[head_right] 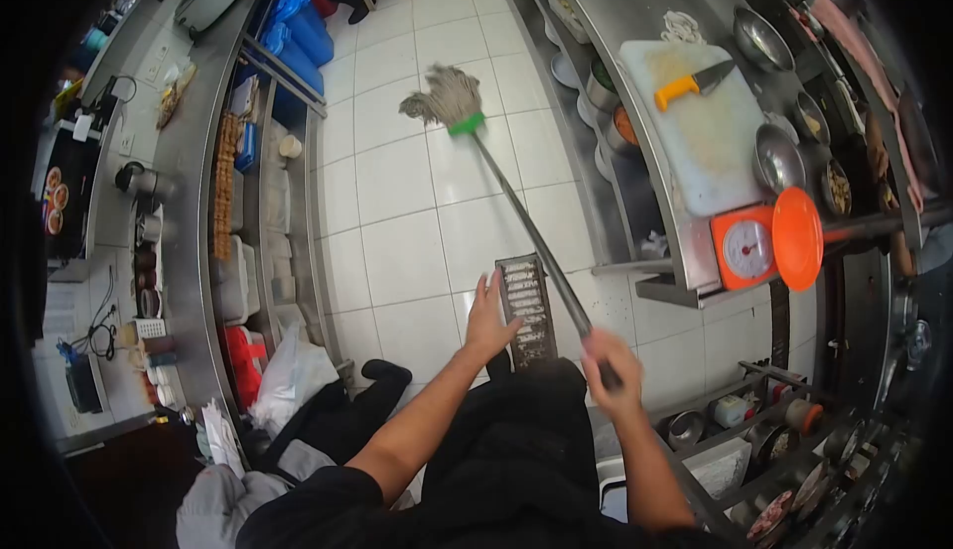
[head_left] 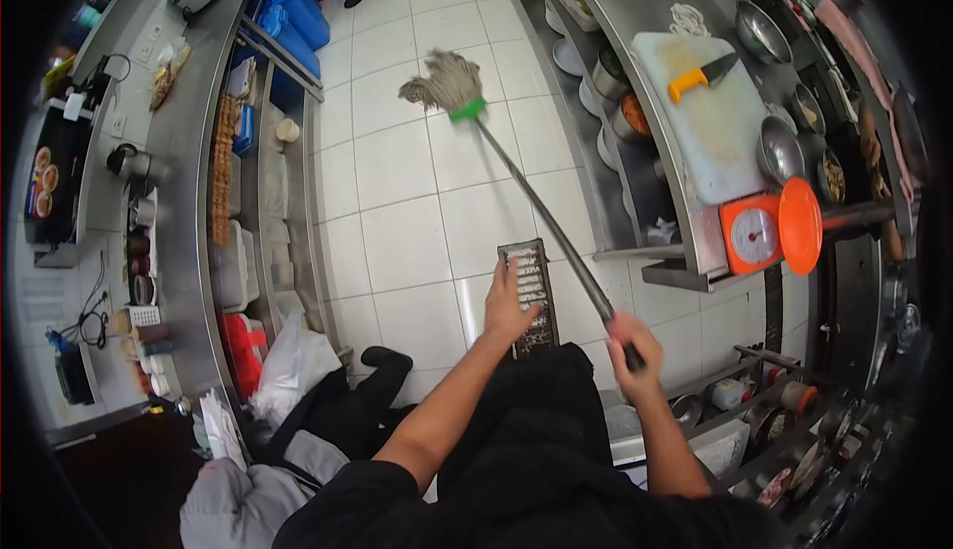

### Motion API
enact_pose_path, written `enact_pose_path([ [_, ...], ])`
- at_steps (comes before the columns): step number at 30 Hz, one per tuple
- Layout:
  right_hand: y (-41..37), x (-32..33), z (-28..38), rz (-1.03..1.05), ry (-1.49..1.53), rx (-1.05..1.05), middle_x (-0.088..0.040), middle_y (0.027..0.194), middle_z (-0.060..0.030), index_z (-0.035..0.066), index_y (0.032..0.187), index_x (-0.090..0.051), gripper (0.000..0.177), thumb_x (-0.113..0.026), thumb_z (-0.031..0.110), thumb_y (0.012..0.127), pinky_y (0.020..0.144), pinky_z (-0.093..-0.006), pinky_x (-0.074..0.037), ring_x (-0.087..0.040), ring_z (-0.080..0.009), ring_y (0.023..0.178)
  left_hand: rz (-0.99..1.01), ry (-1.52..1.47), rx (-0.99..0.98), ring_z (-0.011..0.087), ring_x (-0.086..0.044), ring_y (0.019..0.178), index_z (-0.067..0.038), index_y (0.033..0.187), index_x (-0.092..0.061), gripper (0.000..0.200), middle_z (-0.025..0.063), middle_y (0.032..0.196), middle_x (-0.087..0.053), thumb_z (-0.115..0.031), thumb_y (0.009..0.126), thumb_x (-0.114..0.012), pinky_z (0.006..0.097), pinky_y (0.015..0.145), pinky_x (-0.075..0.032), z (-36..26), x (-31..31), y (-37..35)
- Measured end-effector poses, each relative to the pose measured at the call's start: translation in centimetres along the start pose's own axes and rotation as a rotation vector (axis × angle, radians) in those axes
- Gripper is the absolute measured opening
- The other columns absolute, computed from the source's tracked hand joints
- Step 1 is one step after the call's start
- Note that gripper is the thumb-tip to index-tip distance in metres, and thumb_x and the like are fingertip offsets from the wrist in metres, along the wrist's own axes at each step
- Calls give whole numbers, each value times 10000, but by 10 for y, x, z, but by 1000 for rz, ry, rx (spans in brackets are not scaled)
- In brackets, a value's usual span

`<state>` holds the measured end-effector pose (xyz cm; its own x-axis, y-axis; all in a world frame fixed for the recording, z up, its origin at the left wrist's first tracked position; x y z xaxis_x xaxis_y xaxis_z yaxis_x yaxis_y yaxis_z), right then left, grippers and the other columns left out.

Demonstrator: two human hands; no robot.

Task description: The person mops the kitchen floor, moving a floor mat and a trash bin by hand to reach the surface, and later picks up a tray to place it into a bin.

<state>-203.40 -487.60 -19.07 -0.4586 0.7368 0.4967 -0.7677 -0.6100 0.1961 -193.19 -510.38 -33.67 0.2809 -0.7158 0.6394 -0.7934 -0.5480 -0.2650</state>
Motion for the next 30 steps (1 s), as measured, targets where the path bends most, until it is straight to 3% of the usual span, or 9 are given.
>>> enact_pose_path([
  [3,11,55,92,-132,21,154,-675,762,-106,51,752,-577,143,-597,97,886,795,-445,-537,-671,-294,788,-14,190,-314,411,-369,1453,-141,1609,-234,1026,225,1612,-266,-281,786,-830,595,1208,-250,-92,28,57],
  [7,67,36,99,-466,368,247,-550,599,-47,93,703,-449,331,-557,267,964,651,-415,-476,-536,-232,626,364,138,-466,323,-441,1422,-171,1138,-741,313,107,1424,-564,-350,883,-711,670,1194,-172,-117,0,132],
  [12,203,-62,-15,-553,425,261,-622,737,-130,10,842,-587,194,-571,175,943,687,-452,-529,-606,-298,691,182,657,-377,323,-278,1528,-264,1440,-571,636,112,1662,-280,-541,880,-690,717,1191,-105,-85,17,338],
  [14,273,-144,-111,-467,290,314,-679,955,-185,-3,979,-615,108,-612,41,881,878,-550,-550,-680,-375,881,50,854,-99,372,-206,1550,-222,1640,-197,1125,127,1723,-52,-657,762,-749,722,1181,-127,-59,27,458],
  [16,394,-180,-137,-314,221,394,-679,923,-147,44,888,-646,123,-685,-15,787,955,-453,-515,-666,-365,962,107,890,138,376,-222,1543,-200,1656,-42,1257,130,1723,-25,-619,739,-793,670,1199,-172,-78,63,527],
  [18,489,-222,-201,-286,255,353,-695,937,-113,82,860,-672,81,-726,56,804,951,-425,-510,-669,-328,970,2,813,-170,393,-296,1506,-190,1652,-90,1229,155,1716,-41,-540,738,-833,587,1201,-264,-32,60,585],
  [22,625,-236,-280,-238,244,120,-720,1065,-97,82,933,-690,128,-756,173,871,885,-380,-543,-685,-328,996,182,601,-490,459,-439,1385,-207,1641,-146,1247,214,1681,-134,-349,676,-923,520,1108,-428,-36,82,553],
  [27,639,-211,-299,-294,189,132,-718,1197,-112,57,1034,-699,193,-774,168,895,937,-337,-536,-692,-297,1120,372,398,-205,472,-298,1474,-107,1629,-87,1184,289,1655,-89,-312,757,-861,482,1188,-368,3,69,513],
  [30,567,-206,-290,-308,174,87,-724,1190,-155,12,1102,-709,231,-758,135,913,955,-340,-541,-702,-292,1117,285,275,-156,494,-405,1405,-191,1641,-41,1207,269,1668,-71,-267,761,-863,483,1129,-441,18,52,507],
])
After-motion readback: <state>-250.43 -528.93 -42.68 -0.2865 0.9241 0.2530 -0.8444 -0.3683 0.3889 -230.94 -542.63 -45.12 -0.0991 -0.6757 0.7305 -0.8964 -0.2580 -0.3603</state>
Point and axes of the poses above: each hand's wrist, its own y-axis towards the middle knuckle, its own x-axis out of the back of the hand, z = x × y, the point moved 1 cm from there along y, towards the middle knuckle
